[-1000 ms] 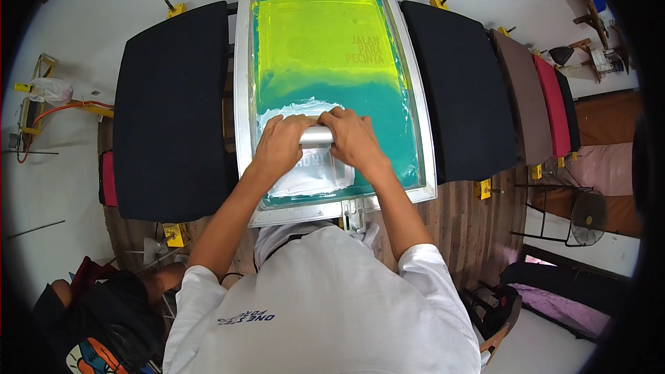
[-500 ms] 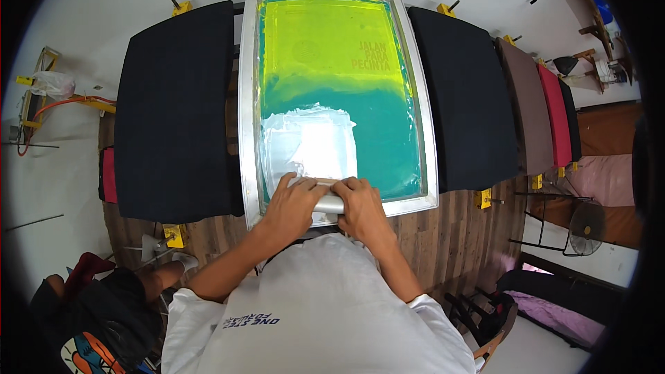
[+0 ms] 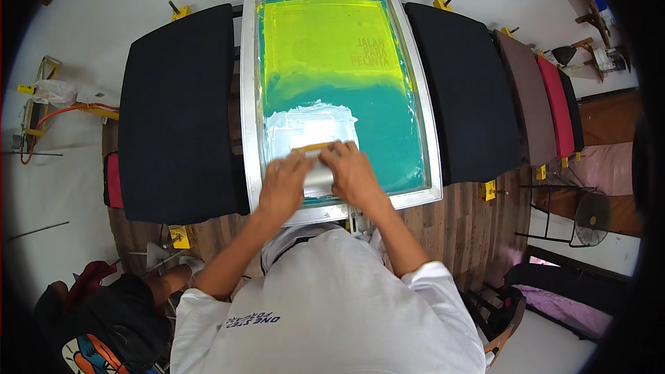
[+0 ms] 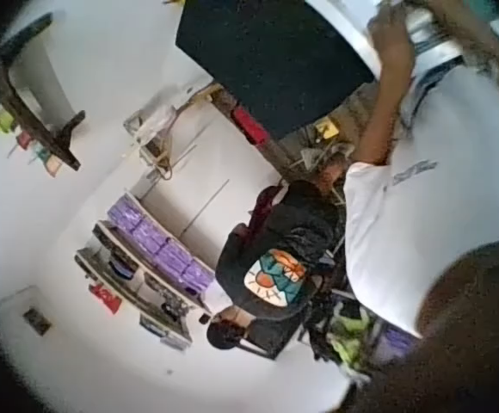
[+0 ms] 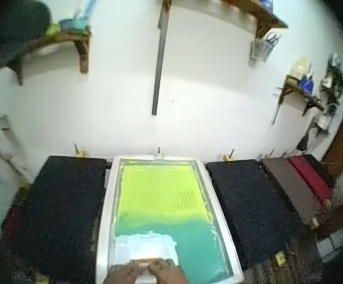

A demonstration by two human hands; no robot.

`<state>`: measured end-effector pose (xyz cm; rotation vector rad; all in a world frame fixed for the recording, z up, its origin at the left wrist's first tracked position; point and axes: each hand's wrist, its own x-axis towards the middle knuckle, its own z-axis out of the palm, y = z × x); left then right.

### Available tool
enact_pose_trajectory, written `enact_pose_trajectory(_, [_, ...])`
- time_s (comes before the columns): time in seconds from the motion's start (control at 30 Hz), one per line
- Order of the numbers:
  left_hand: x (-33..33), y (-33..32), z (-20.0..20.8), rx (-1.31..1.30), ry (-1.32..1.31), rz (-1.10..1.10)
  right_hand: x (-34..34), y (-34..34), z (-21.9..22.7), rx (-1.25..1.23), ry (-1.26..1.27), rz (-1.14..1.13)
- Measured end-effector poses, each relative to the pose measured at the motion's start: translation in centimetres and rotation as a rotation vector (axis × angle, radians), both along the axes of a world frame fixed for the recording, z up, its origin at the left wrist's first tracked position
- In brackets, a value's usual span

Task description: Applying white ink to a screen using a squeegee to print a design on fabric.

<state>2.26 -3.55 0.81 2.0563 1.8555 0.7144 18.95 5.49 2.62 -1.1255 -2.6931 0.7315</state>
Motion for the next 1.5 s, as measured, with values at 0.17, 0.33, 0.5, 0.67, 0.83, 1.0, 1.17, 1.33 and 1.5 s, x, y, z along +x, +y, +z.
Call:
enact_pose_trajectory(0.17, [2.1,-4.8,2.2,-0.189,-0.041,-0.048,2.6,-5.5,1.9,-0.056,-0.022,-0.012])
enact_pose_trajectory(0.33, [-0.5,0.5,4.5,-0.295,-0.135,-0.098,0.4,-0.5,3.5,-0.075,-0.177,0.063])
enact_pose_trajectory(0.5, [-3.8,6.9,2.8,-0.21,-0.129,0.001,-3.3,6.1,2.1,0.013,-0.159,0.059])
enact_pose_trajectory(0.67, [-3.4,7.1,3.2,-0.274,-0.176,0.028,-3.5,6.6,1.1,-0.053,-0.094,0.024])
enact_pose_trajectory(0.83, [-2.3,3.9,0.8,-0.165,-0.206,0.004,-2.2,3.1,0.6,-0.021,-0.046,0.016])
enact_pose_trajectory(1.0, [-0.8,0.9,1.1,-0.162,-0.267,0.019,-0.5,-0.1,0.8,-0.046,-0.004,-0.004])
enact_pose_trajectory(1.17, [0.9,-2.1,1.0,-0.219,-0.234,0.014,1.1,-3.3,1.2,-0.056,-0.016,-0.039])
enact_pose_trajectory(1.33, [2.1,-4.9,1.9,-0.232,-0.254,-0.009,2.1,-6.2,2.3,-0.1,-0.095,-0.07])
enact_pose_trajectory(1.5, [2.3,-4.9,2.0,-0.207,-0.237,-0.003,2.6,-6.6,2.3,-0.085,-0.115,-0.078])
